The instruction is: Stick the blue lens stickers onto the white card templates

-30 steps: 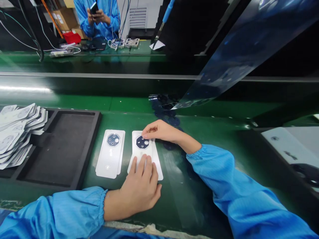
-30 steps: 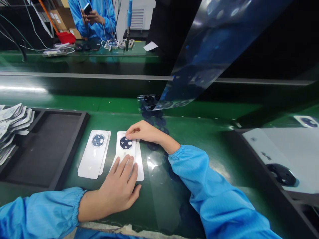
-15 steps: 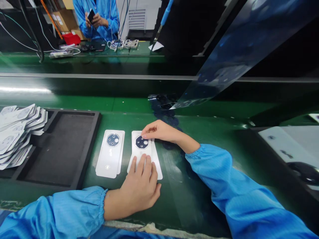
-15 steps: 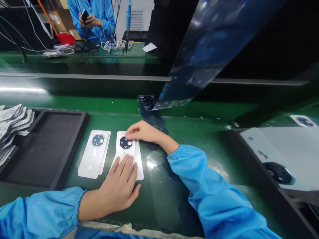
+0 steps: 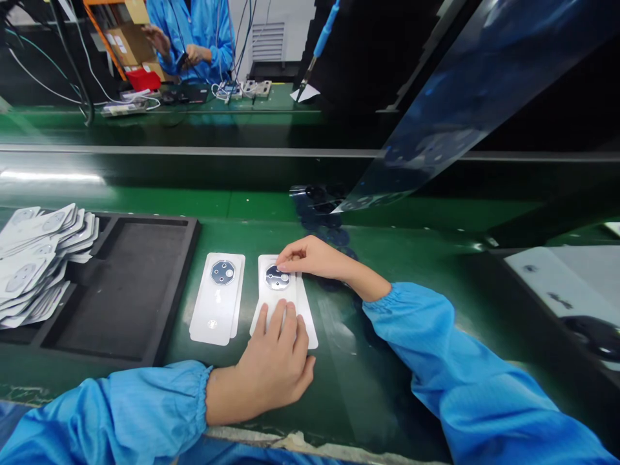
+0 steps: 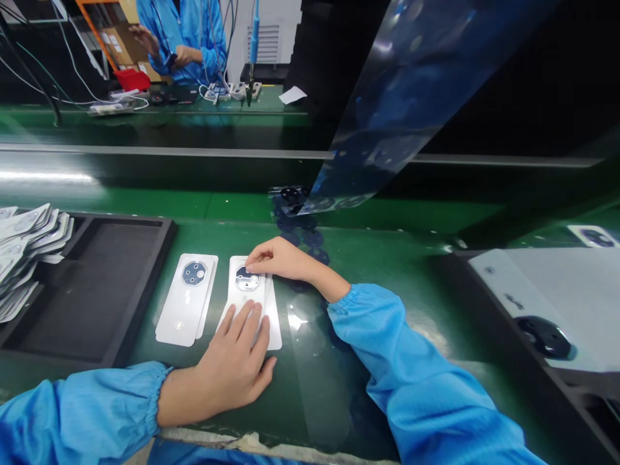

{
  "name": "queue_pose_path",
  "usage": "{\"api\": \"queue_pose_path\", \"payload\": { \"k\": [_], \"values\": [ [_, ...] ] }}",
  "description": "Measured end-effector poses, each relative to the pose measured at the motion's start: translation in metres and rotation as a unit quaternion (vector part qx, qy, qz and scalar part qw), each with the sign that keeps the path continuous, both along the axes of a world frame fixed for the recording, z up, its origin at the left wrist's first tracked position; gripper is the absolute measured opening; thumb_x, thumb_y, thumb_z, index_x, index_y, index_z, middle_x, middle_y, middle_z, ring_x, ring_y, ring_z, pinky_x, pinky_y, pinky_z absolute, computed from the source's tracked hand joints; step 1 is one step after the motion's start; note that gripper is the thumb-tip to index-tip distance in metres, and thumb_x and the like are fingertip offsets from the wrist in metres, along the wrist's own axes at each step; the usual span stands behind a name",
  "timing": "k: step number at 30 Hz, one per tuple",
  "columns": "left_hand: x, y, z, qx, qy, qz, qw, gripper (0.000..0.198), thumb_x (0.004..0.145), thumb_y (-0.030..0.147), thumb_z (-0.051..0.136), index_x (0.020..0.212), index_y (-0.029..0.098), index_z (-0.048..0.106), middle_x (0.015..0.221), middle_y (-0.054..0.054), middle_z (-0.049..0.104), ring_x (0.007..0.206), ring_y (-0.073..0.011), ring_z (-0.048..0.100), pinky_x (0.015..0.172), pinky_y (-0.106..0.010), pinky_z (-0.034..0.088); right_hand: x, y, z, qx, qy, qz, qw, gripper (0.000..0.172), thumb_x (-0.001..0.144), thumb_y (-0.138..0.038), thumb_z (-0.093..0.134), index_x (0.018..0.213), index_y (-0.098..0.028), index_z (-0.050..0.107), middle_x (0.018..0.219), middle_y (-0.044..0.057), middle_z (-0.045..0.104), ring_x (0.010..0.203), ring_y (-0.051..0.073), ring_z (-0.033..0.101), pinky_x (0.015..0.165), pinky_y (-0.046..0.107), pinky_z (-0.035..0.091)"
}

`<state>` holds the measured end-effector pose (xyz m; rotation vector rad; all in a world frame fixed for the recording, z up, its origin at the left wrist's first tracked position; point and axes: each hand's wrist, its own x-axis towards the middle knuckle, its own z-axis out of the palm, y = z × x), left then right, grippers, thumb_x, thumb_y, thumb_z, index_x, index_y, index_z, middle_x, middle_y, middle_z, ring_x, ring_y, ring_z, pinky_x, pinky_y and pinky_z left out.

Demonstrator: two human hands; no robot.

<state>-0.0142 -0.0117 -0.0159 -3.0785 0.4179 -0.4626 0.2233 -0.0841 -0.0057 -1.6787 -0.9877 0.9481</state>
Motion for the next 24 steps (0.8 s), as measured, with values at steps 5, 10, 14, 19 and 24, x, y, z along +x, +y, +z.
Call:
{"api": "queue_pose_path", "payload": {
  "k": [5,10,14,19,24],
  "values": [
    [0.0,0.0,-0.002,-0.001,-0.003,0.003,1.0,0.053,0.098,0.042,0.042,0.13,0.003,0.059,0.137,-0.027,0.057,0.131,-0.0427,0.052,0.107,-0.056,0.036,-0.022,-0.002,0.012,-0.004,-0.272,-0.002,0.962,0.017,0.091,-0.031,0.067,0.095,-0.017,0.076,0.085,0.006,0.071,0.076,0.019,0.061,0.069,0.032,0.045],
    [-0.001,0.001,-0.004,-0.003,0.005,0.008,1.0,0.055,0.097,0.044,0.044,0.13,0.003,0.059,0.137,-0.027,0.057,0.131,-0.0427,0.052,0.107,-0.057,0.039,-0.051,0.0,0.016,-0.071,-0.572,-0.012,0.817,0.034,0.098,-0.041,0.059,0.108,-0.011,0.072,0.108,0.02,0.063,0.101,0.035,0.054,0.078,0.045,0.045],
    [-0.002,0.001,-0.003,-0.013,0.003,0.012,1.0,0.053,0.097,0.042,0.045,0.129,0.003,0.06,0.137,-0.027,0.057,0.131,-0.0431,0.051,0.106,-0.059,0.04,-0.053,-0.007,0.001,-0.01,-0.471,-0.073,0.879,0.04,0.091,-0.043,0.07,0.119,-0.015,0.067,0.117,0.017,0.057,0.108,0.034,0.05,0.094,0.049,0.047],
    [-0.002,0.0,-0.004,-0.02,0.018,0.015,1.0,0.053,0.097,0.043,0.045,0.128,0.003,0.06,0.136,-0.028,0.057,0.132,-0.0432,0.049,0.106,-0.06,0.041,-0.058,-0.011,-0.017,0.056,-0.378,-0.129,0.915,0.031,0.089,-0.04,0.072,0.114,-0.022,0.068,0.118,0.012,0.059,0.117,0.032,0.049,0.105,0.051,0.043],
    [-0.006,0.002,-0.005,-0.017,-0.02,0.023,0.999,0.057,0.095,0.046,0.049,0.136,0.005,0.053,0.143,-0.03,0.05,0.136,-0.0443,0.046,0.109,-0.061,0.036,-0.064,-0.004,-0.015,0.095,-0.335,-0.226,0.91,0.033,0.082,-0.048,0.075,0.1,-0.021,0.068,0.107,0.01,0.064,0.107,0.031,0.056,0.099,0.051,0.046]
  ]
}}
